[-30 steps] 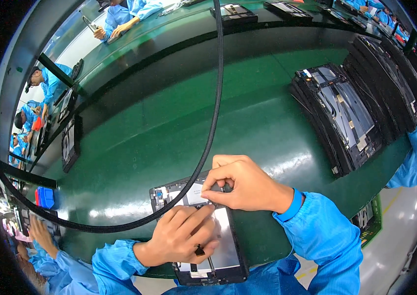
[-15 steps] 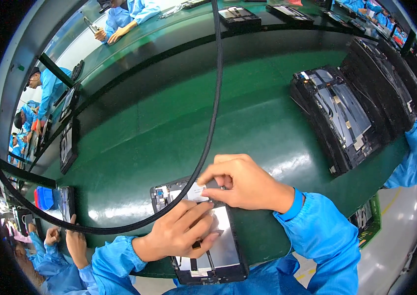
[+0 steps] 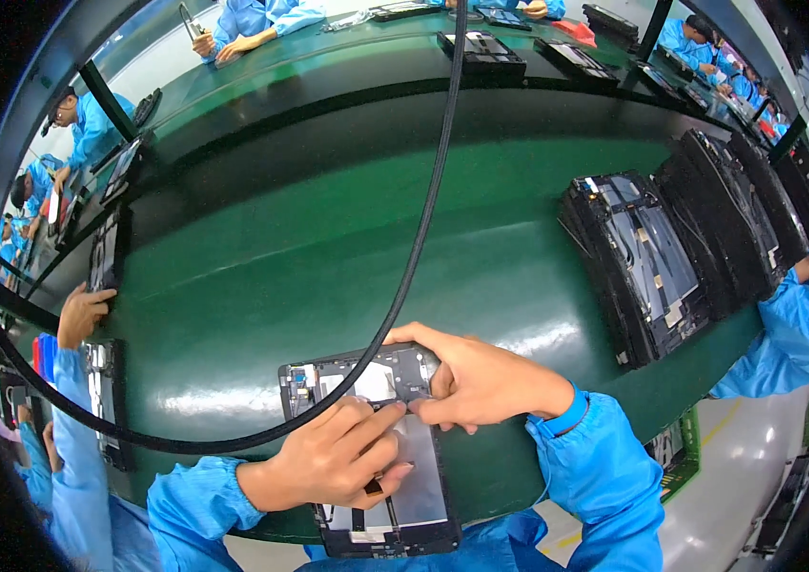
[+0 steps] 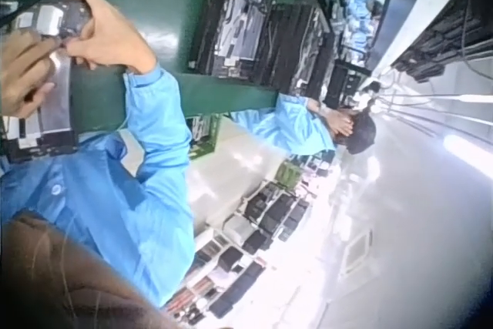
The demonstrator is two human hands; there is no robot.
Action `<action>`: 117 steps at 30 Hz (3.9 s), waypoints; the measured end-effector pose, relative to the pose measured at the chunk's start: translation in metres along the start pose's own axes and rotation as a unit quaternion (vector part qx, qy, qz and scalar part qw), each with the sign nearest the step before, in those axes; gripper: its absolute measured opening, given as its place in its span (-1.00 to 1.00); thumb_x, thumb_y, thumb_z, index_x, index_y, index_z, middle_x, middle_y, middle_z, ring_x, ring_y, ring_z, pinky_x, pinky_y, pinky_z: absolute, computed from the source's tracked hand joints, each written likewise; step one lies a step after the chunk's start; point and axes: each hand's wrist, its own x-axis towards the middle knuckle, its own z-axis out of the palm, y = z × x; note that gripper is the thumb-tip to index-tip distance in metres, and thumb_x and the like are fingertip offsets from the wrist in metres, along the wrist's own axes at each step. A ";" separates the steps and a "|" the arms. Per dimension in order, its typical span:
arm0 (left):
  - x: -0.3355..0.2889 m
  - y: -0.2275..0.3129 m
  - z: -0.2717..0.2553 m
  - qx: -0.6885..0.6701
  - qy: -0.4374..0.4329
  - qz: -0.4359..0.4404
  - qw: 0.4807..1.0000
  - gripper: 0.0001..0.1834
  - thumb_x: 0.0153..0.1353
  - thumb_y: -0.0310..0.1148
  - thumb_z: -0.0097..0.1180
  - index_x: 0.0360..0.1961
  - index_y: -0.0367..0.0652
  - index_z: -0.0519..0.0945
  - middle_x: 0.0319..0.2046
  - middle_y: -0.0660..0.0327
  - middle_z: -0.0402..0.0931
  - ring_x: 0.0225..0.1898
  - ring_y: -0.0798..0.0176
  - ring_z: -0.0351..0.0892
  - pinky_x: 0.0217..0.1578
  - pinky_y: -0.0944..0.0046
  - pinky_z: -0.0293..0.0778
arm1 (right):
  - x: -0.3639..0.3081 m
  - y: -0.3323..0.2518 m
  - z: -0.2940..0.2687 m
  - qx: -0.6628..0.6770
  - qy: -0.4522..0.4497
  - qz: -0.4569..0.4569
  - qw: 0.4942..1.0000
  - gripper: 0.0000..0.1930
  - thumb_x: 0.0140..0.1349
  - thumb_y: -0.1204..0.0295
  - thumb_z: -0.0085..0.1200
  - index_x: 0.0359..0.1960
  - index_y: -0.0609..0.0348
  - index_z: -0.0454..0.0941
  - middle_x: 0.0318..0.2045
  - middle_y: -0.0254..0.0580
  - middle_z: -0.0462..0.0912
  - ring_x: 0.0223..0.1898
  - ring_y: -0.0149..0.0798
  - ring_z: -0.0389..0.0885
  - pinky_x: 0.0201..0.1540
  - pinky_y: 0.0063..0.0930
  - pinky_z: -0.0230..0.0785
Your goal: The person assembles a tablet or smartphone screen assembly by connecting internal ribbon cables and fastening components into the internal housing using an electric screwdriver.
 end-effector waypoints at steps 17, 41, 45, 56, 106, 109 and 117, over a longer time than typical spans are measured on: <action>-0.029 -0.055 -0.030 -0.088 0.214 -0.100 0.968 -0.78 0.28 -0.28 0.29 -0.20 -0.22 0.70 -0.44 0.15 0.55 -0.41 0.02 0.49 -0.36 0.02 0.42 | 0.003 -0.008 0.010 0.030 0.013 0.003 0.999 -0.19 0.38 0.55 0.34 0.61 0.08 0.21 -0.55 -0.28 0.69 -0.63 -0.50 0.58 -0.61 -0.53 0.35; -0.116 -0.035 -0.045 -0.072 0.187 -0.103 0.974 -0.74 0.04 -0.56 0.28 -0.19 -0.10 0.72 -0.45 0.31 0.52 -0.49 0.21 0.56 -0.60 0.17 0.45 | 0.052 -0.056 0.116 -0.375 -0.021 -0.361 0.854 -0.79 0.12 0.49 0.43 -0.18 0.07 0.77 0.01 -0.15 0.63 0.15 0.11 0.51 0.21 0.03 0.35; -0.115 -0.036 -0.044 -0.067 0.191 -0.096 0.975 -0.74 0.04 -0.55 0.29 -0.20 -0.10 0.71 -0.46 0.32 0.52 -0.49 0.21 0.56 -0.60 0.17 0.45 | 0.055 -0.055 0.112 -0.391 -0.024 -0.360 0.847 -0.81 0.15 0.41 0.50 -0.21 0.05 0.79 0.02 -0.22 0.62 0.17 0.06 0.51 0.21 -0.04 0.32; -0.117 -0.037 -0.042 -0.071 0.208 -0.081 0.972 -0.74 0.05 -0.56 0.29 -0.19 -0.13 0.71 -0.48 0.30 0.50 -0.52 0.19 0.55 -0.61 0.16 0.44 | 0.057 -0.064 0.121 -0.433 -0.036 -0.366 0.823 -0.66 0.08 0.49 0.45 -0.05 0.05 0.76 -0.03 -0.12 0.56 0.16 0.07 0.50 0.21 0.03 0.32; -0.128 -0.013 -0.058 -0.020 0.014 0.195 0.981 -0.66 0.09 -0.30 0.27 -0.14 -0.25 0.77 -0.23 0.25 0.68 -0.33 0.40 0.64 -0.39 0.45 0.52 | 0.037 -0.070 0.120 -0.554 0.031 -0.368 0.746 -0.84 0.13 0.42 0.24 -0.32 0.25 0.69 -0.20 -0.17 0.50 0.05 -0.07 0.52 0.16 -0.14 0.44; -0.127 -0.013 -0.058 -0.025 0.024 0.191 0.981 -0.67 0.10 -0.30 0.26 -0.14 -0.25 0.77 -0.23 0.25 0.68 -0.35 0.40 0.62 -0.40 0.44 0.52 | 0.042 -0.068 0.118 -0.563 0.035 -0.370 0.738 -0.86 0.16 0.39 0.24 -0.33 0.18 0.63 -0.24 -0.22 0.50 0.03 -0.11 0.52 0.08 -0.20 0.43; -0.125 -0.015 -0.058 -0.046 0.027 0.161 0.986 -0.71 0.15 -0.32 0.28 -0.15 -0.24 0.78 -0.28 0.27 0.67 -0.43 0.42 0.55 -0.47 0.41 0.47 | 0.050 -0.064 0.111 -0.599 0.097 -0.391 0.692 -0.87 0.21 0.36 0.22 -0.30 0.05 0.54 -0.29 -0.29 0.52 -0.03 -0.18 0.53 0.04 -0.26 0.40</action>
